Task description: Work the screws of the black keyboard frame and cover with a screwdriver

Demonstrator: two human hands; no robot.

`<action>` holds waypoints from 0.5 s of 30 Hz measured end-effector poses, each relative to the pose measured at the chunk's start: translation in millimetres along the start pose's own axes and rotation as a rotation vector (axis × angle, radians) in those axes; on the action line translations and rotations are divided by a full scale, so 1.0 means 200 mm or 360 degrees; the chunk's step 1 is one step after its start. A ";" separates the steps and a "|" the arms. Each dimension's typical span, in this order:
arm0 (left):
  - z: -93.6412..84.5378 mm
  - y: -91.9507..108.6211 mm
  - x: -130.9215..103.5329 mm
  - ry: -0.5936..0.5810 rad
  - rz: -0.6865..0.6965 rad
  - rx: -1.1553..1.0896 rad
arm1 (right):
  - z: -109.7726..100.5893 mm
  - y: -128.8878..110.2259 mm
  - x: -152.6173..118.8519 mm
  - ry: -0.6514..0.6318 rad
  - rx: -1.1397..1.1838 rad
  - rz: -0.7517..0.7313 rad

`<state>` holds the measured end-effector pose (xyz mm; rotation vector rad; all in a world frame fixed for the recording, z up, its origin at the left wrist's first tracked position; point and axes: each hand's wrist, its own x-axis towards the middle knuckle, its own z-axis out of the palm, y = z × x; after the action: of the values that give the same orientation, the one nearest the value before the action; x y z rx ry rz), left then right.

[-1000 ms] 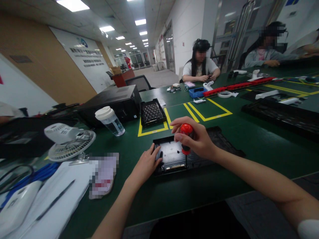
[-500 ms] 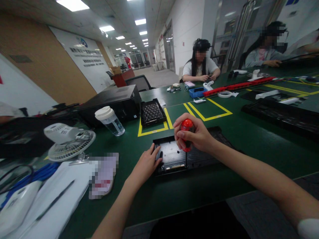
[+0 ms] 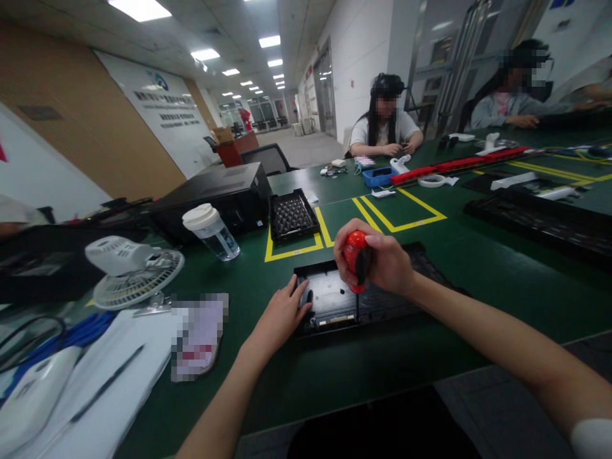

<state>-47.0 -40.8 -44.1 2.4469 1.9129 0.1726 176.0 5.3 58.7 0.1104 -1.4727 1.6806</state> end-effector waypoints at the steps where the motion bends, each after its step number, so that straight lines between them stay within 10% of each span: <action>1: 0.00 0.00 0.00 0.0004 0.0005 -0.0001 | 0.00 0.00 0.00 0.0001 -0.0001 0.0000; 15: 0.00 0.00 0.00 0.0010 0.0006 0.0002 | 0.00 0.01 -0.02 -0.0012 -0.0112 -0.0032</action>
<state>-47.7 -40.8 -44.7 2.4535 1.9117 0.1798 176.5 3.0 55.0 0.0928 -1.5296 1.6119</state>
